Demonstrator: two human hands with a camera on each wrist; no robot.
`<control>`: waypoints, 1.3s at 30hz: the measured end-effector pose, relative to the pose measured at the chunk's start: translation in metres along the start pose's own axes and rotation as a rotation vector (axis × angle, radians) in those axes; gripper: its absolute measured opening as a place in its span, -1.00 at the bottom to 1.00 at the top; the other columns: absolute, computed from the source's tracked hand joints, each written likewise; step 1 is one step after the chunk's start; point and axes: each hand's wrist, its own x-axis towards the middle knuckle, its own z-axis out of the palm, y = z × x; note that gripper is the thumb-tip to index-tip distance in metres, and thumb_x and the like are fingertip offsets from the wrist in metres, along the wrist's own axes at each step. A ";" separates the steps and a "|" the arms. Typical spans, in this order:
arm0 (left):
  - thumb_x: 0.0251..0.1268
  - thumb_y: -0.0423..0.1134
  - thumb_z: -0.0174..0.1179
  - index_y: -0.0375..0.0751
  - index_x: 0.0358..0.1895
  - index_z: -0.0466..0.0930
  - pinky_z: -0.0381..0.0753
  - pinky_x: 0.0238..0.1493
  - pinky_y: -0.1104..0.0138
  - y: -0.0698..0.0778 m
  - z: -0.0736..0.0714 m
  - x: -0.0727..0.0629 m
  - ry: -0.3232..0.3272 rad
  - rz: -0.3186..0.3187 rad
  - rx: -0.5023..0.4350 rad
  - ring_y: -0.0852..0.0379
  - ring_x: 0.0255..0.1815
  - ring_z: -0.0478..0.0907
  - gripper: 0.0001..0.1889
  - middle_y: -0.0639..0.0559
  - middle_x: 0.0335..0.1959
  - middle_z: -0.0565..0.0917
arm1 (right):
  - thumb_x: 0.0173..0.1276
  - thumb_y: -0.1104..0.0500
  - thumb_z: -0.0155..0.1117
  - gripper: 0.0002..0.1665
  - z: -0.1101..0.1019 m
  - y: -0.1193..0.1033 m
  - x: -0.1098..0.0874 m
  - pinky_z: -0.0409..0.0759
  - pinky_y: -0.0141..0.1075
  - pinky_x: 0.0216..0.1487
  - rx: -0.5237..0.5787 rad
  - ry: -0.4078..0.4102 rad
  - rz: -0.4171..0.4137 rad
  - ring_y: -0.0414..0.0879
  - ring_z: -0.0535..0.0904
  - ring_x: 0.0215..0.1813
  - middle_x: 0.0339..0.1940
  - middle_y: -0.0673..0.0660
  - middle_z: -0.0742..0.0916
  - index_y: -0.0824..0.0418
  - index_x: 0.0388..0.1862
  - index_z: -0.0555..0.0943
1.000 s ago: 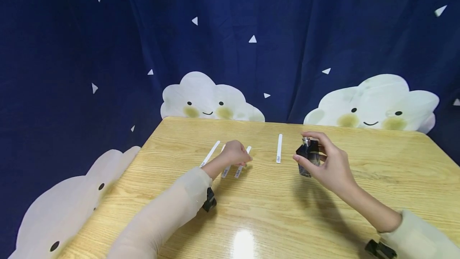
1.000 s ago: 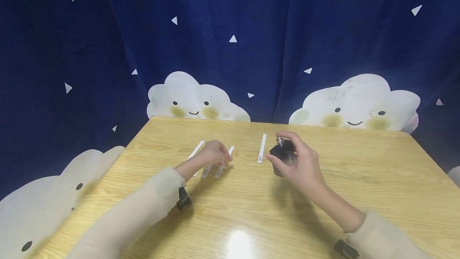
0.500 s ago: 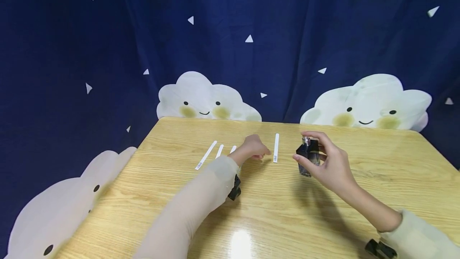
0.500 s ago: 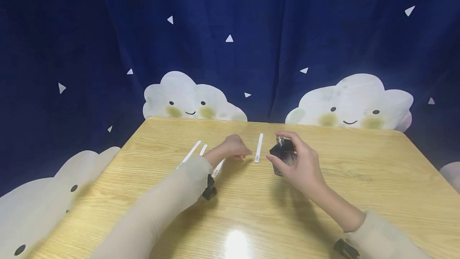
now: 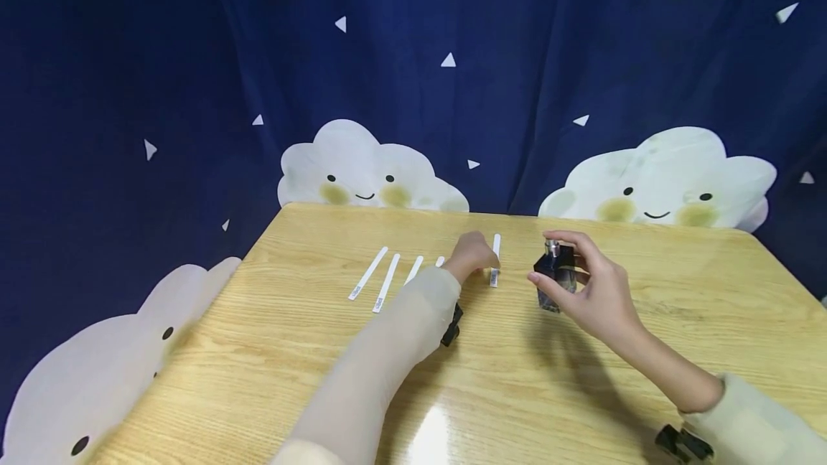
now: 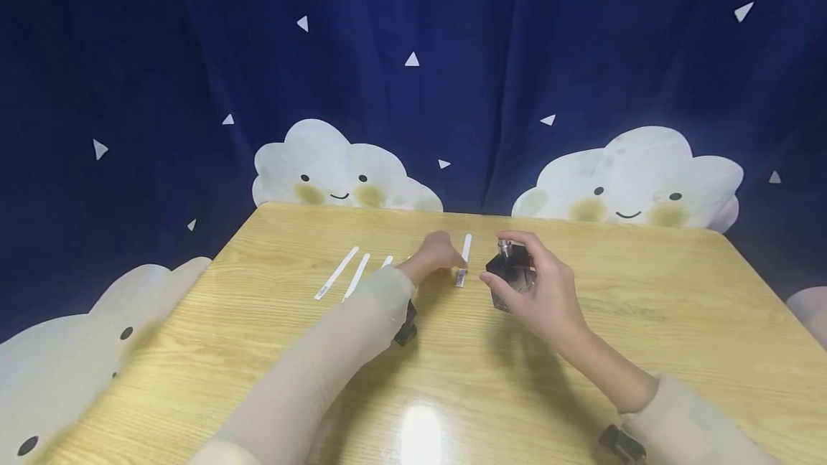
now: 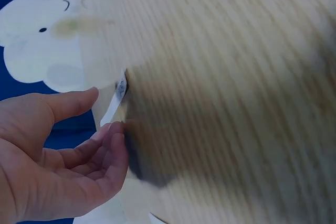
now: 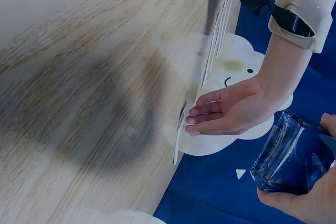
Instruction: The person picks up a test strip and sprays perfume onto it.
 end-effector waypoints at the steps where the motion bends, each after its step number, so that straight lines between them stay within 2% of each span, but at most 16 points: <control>1: 0.02 -0.17 0.41 -0.24 -0.27 0.58 0.32 -0.61 0.48 0.001 0.001 0.001 0.003 -0.006 0.005 0.13 -0.55 0.51 -0.71 0.05 -0.58 0.49 | -0.03 0.22 0.58 -0.29 0.000 0.000 0.000 0.50 -0.76 -0.28 -0.001 -0.001 0.001 -0.59 0.50 -0.25 -0.24 0.15 0.74 0.10 0.16 0.53; 3: 0.00 -0.18 0.43 -0.22 -0.29 0.60 0.32 -0.62 0.46 0.002 0.005 0.003 0.009 -0.021 0.032 0.18 -0.61 0.37 -0.73 0.04 -0.51 0.54 | -0.03 0.22 0.58 -0.29 0.001 0.001 0.001 0.50 -0.76 -0.28 0.002 -0.005 0.002 -0.60 0.50 -0.25 -0.23 0.15 0.74 0.10 0.16 0.53; 8: 0.12 -0.28 0.31 -0.16 -0.31 0.57 0.28 -0.68 0.43 0.003 0.009 0.007 0.001 -0.058 0.116 0.19 -0.63 0.31 -0.88 0.05 -0.48 0.50 | -0.03 0.23 0.58 -0.29 0.002 0.001 0.001 0.52 -0.74 -0.29 0.015 -0.013 0.005 -0.59 0.51 -0.25 -0.23 0.15 0.73 0.11 0.16 0.53; 13: 0.19 -0.35 0.19 -0.14 -0.35 0.54 0.24 -0.71 0.42 -0.005 0.005 0.005 -0.021 -0.050 0.164 0.18 -0.63 0.28 -0.96 0.04 -0.47 0.45 | -0.03 0.25 0.57 -0.29 0.001 0.003 0.001 0.54 -0.70 -0.32 0.018 -0.014 -0.001 -0.59 0.51 -0.25 -0.22 0.15 0.73 0.11 0.16 0.53; 18: 0.20 -0.39 0.19 -0.20 -0.29 0.58 0.23 -0.73 0.44 -0.015 -0.002 -0.002 -0.060 -0.017 0.189 0.19 -0.66 0.24 -0.95 0.04 -0.52 0.42 | -0.03 0.25 0.57 -0.29 0.001 0.005 -0.001 0.55 -0.70 -0.32 0.013 -0.013 -0.002 -0.59 0.50 -0.25 -0.22 0.14 0.73 0.12 0.16 0.53; 23: 0.09 -0.42 0.28 -0.23 -0.45 0.60 0.24 -0.75 0.46 -0.024 -0.006 -0.012 -0.070 0.012 0.189 0.21 -0.70 0.21 -0.94 0.07 -0.65 0.35 | -0.03 0.24 0.57 -0.30 0.000 0.007 -0.002 0.54 -0.70 -0.32 0.008 -0.012 0.003 -0.58 0.50 -0.26 -0.23 0.14 0.73 0.12 0.15 0.53; 27: 0.03 -0.32 0.39 -0.21 -0.50 0.57 0.28 -0.71 0.44 -0.025 -0.006 -0.017 -0.042 0.024 0.151 0.20 -0.68 0.28 -0.85 0.07 -0.65 0.43 | -0.03 0.23 0.57 -0.30 0.000 0.008 -0.003 0.54 -0.70 -0.30 0.005 -0.012 0.014 -0.58 0.50 -0.26 -0.21 0.13 0.74 0.11 0.15 0.54; 30: 0.07 -0.31 0.35 -0.23 -0.47 0.59 0.35 -0.72 0.44 -0.024 -0.003 -0.019 -0.026 0.016 0.138 0.21 -0.70 0.36 -0.88 0.05 -0.64 0.58 | -0.03 0.23 0.57 -0.30 0.000 0.008 -0.004 0.53 -0.71 -0.30 0.009 -0.013 0.018 -0.59 0.50 -0.25 -0.20 0.13 0.73 0.12 0.15 0.54; 32: 0.11 -0.36 0.28 -0.22 -0.47 0.58 0.38 -0.75 0.44 -0.022 0.000 -0.020 -0.016 0.001 0.144 0.22 -0.74 0.39 -0.92 0.05 -0.65 0.60 | -0.02 0.23 0.57 -0.30 0.000 0.008 -0.005 0.53 -0.73 -0.30 0.015 -0.012 0.017 -0.61 0.50 -0.24 -0.20 0.14 0.73 0.13 0.15 0.54; 34: 0.14 -0.39 0.21 -0.18 -0.53 0.53 0.35 -0.77 0.44 -0.020 0.002 -0.020 -0.008 -0.013 0.152 0.22 -0.75 0.35 -0.87 0.06 -0.68 0.55 | -0.03 0.25 0.57 -0.30 0.000 0.008 -0.005 0.52 -0.74 -0.29 0.021 -0.008 0.011 -0.62 0.50 -0.23 -0.19 0.14 0.73 0.13 0.15 0.54; 39: 0.19 -0.38 0.15 -0.08 -0.67 0.29 0.17 -0.78 0.43 -0.017 0.004 -0.018 0.000 -0.025 0.172 0.20 -0.72 0.16 -0.68 0.08 -0.69 0.28 | -0.03 0.28 0.57 -0.29 -0.002 0.008 -0.005 0.52 -0.73 -0.30 0.019 0.002 -0.004 -0.60 0.51 -0.24 -0.20 0.13 0.72 0.12 0.15 0.54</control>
